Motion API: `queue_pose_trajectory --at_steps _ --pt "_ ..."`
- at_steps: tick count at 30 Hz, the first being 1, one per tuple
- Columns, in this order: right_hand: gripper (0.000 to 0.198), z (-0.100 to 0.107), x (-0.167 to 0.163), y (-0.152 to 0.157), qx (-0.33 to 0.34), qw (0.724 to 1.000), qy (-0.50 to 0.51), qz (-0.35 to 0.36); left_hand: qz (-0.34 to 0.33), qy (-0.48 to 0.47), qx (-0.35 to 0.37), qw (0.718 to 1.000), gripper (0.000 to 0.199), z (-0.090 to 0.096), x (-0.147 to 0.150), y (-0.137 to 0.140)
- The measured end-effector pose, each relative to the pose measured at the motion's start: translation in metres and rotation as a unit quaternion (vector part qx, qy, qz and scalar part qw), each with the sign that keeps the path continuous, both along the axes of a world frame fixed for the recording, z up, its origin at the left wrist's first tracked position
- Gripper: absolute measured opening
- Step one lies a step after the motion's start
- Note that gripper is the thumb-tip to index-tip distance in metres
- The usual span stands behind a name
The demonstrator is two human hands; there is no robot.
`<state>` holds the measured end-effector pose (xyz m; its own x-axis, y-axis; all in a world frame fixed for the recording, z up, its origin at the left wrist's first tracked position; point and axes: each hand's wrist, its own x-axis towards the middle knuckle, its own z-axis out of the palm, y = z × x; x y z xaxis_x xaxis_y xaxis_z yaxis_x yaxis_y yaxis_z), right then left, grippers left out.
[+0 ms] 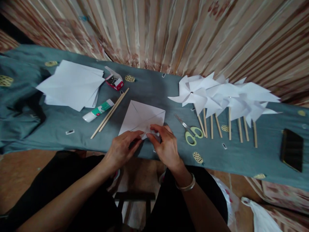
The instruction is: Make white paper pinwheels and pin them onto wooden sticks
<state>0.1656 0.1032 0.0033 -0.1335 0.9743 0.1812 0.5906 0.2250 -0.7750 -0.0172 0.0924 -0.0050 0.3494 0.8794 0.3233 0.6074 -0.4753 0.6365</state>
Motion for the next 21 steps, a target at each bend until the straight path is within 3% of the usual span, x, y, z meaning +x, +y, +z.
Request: queue_pose_trajectory --at_steps 4,21 --pt "0.016 0.001 0.000 -0.002 0.072 0.996 -0.044 0.025 0.001 -0.003 -0.005 1.000 0.021 0.001 0.001 0.001" --pt "0.024 -0.010 -0.006 -0.001 0.143 0.982 -0.108 0.055 0.004 0.002 -0.008 1.000 0.022 0.004 0.001 0.003"
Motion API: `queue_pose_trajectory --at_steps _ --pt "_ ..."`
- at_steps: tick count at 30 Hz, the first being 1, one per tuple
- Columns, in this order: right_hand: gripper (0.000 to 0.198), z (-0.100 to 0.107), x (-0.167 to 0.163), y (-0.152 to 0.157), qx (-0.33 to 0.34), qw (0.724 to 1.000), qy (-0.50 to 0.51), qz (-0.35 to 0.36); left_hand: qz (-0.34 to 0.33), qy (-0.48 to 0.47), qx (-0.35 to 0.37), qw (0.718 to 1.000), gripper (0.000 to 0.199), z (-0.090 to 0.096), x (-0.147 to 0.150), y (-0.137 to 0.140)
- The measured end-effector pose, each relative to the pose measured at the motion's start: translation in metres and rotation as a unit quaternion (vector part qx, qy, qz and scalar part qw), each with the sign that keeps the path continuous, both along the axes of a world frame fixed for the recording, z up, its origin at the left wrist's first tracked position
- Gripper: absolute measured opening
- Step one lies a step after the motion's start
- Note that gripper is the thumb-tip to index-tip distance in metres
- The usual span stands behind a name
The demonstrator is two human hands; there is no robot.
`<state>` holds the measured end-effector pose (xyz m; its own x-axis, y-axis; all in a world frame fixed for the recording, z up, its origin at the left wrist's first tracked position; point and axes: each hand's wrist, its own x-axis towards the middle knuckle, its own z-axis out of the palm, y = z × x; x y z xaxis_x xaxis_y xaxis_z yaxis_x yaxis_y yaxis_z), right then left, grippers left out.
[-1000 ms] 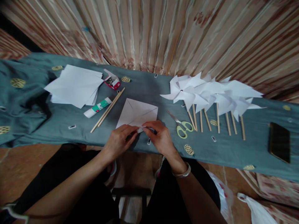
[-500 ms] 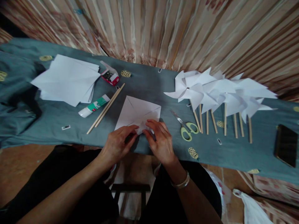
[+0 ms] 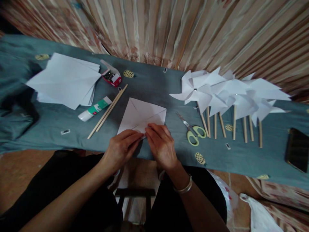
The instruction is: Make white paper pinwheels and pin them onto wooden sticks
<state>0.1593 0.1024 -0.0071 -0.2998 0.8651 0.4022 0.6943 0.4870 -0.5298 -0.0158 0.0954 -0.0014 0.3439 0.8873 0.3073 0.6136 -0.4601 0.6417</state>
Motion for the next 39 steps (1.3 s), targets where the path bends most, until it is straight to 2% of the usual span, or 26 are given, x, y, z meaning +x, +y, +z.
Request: queue_pose_trajectory --at_steps 14,21,27,34,39 --pt "0.022 -0.0014 -0.0037 0.0013 0.043 0.998 -0.044 -0.007 0.006 0.023 -0.041 0.999 0.021 0.0015 0.0008 0.0005" --pt "0.024 -0.0021 -0.0026 0.0010 0.026 0.999 -0.047 -0.009 0.004 0.024 -0.055 0.998 0.021 0.0020 0.0008 0.0027" --pt "0.023 -0.0019 -0.0044 0.0024 0.038 0.997 -0.068 -0.003 0.006 0.030 -0.067 0.997 0.021 0.0034 0.0009 0.0041" --pt "0.034 -0.0051 -0.0067 0.0062 0.024 0.996 -0.082 0.008 0.006 0.026 -0.085 0.996 0.022 0.0048 0.0007 0.0060" --pt "0.033 -0.0057 -0.0080 0.0086 0.022 0.996 -0.091 0.010 0.007 0.020 -0.096 0.995 0.022 0.0045 0.0007 0.0061"
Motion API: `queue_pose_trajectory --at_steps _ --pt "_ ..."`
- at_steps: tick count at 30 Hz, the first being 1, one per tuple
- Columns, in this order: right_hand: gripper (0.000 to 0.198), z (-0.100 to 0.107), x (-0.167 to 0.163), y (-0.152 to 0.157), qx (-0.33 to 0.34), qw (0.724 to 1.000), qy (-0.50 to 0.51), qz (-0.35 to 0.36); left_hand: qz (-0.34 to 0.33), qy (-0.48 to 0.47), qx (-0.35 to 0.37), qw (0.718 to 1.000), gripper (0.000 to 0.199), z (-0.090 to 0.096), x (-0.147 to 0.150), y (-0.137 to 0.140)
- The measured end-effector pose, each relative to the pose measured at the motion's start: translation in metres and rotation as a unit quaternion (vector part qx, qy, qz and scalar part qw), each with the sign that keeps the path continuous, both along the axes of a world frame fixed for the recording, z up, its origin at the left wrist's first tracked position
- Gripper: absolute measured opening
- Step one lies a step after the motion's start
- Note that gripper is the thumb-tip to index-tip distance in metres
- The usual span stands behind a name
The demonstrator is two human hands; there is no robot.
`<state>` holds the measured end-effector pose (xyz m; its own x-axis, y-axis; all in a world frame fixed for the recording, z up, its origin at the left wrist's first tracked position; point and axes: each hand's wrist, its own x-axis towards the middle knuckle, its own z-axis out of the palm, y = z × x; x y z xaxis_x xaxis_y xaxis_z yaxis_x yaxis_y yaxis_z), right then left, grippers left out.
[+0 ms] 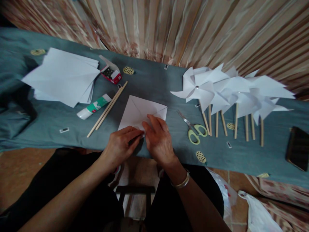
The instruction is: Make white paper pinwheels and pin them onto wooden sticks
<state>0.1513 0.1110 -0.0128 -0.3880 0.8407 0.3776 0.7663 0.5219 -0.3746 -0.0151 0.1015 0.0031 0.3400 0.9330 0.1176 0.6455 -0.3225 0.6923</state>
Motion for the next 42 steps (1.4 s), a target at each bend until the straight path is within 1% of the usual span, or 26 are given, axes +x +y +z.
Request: queue_pose_trajectory --at_steps 9,18,23,29,33,37,42 --pt "0.033 -0.0023 -0.0025 0.0005 -0.014 1.000 -0.005 0.004 -0.004 -0.002 -0.005 1.000 0.022 0.0005 -0.0004 0.0001" --pt "0.034 -0.0051 -0.0032 0.0007 0.015 1.000 -0.021 0.002 -0.006 0.019 -0.007 1.000 0.021 0.0033 0.0005 -0.0008" --pt "0.037 -0.0065 -0.0034 0.0015 -0.013 1.000 0.002 -0.007 -0.005 0.028 -0.006 1.000 0.015 0.0029 0.0013 -0.0012" --pt "0.042 -0.0057 -0.0028 0.0003 -0.039 0.999 0.028 -0.014 -0.003 0.022 -0.001 1.000 0.015 0.0019 0.0016 -0.0017" --pt "0.042 -0.0063 -0.0024 -0.0004 -0.031 0.999 0.030 -0.010 -0.004 0.022 -0.002 1.000 0.015 0.0012 0.0014 -0.0019" --pt "0.043 -0.0063 -0.0031 -0.0006 -0.020 1.000 0.006 -0.014 -0.004 0.023 0.000 1.000 0.015 0.0010 0.0009 -0.0021" --pt "0.038 -0.0059 -0.0054 0.0005 -0.024 1.000 -0.002 -0.015 -0.010 0.029 -0.011 0.999 0.016 0.0014 0.0009 -0.0019"
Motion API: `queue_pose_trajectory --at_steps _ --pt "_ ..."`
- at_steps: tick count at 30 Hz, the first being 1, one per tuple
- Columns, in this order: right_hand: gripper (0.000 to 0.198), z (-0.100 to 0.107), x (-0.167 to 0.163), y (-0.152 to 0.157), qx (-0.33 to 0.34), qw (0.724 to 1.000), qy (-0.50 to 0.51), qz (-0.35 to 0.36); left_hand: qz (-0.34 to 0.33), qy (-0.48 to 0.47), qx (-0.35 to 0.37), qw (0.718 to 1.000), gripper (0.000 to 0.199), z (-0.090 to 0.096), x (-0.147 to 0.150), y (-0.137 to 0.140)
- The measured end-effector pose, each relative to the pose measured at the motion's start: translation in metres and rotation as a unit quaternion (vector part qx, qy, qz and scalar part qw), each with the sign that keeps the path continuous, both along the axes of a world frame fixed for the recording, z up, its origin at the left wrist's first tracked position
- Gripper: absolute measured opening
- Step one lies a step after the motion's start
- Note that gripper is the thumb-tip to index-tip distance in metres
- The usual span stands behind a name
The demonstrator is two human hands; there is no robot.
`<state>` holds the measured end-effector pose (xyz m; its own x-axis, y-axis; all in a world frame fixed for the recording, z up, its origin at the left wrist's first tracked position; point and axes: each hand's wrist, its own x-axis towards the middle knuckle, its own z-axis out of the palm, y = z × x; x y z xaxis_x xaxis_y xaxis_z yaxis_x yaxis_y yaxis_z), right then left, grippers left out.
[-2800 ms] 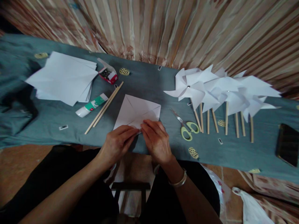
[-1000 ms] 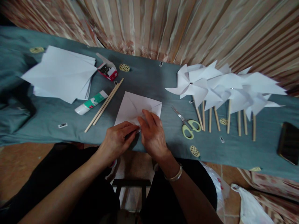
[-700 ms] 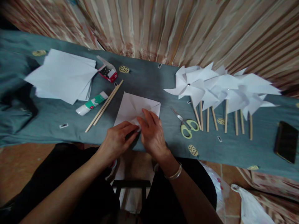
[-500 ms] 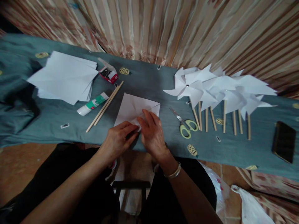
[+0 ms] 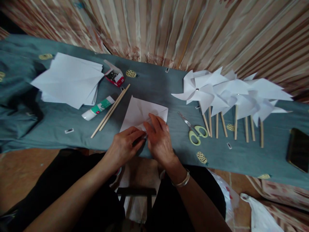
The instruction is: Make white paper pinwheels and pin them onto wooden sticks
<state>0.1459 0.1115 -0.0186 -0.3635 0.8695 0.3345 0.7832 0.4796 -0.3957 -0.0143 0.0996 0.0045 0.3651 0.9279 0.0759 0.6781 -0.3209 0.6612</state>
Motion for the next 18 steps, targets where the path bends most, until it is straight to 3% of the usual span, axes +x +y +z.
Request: queue_pose_trajectory --at_steps 8,14,18 --pt "0.037 0.003 0.007 0.006 0.011 0.999 0.049 0.015 0.004 -0.003 0.004 1.000 0.016 0.001 -0.001 0.001" --pt "0.046 0.007 0.024 0.044 0.010 0.997 0.043 -0.065 0.007 0.012 0.021 1.000 0.019 0.003 -0.002 0.001" --pt "0.041 0.006 0.025 0.062 -0.006 0.998 0.018 -0.056 0.015 0.015 0.016 1.000 0.034 0.002 -0.005 0.001"
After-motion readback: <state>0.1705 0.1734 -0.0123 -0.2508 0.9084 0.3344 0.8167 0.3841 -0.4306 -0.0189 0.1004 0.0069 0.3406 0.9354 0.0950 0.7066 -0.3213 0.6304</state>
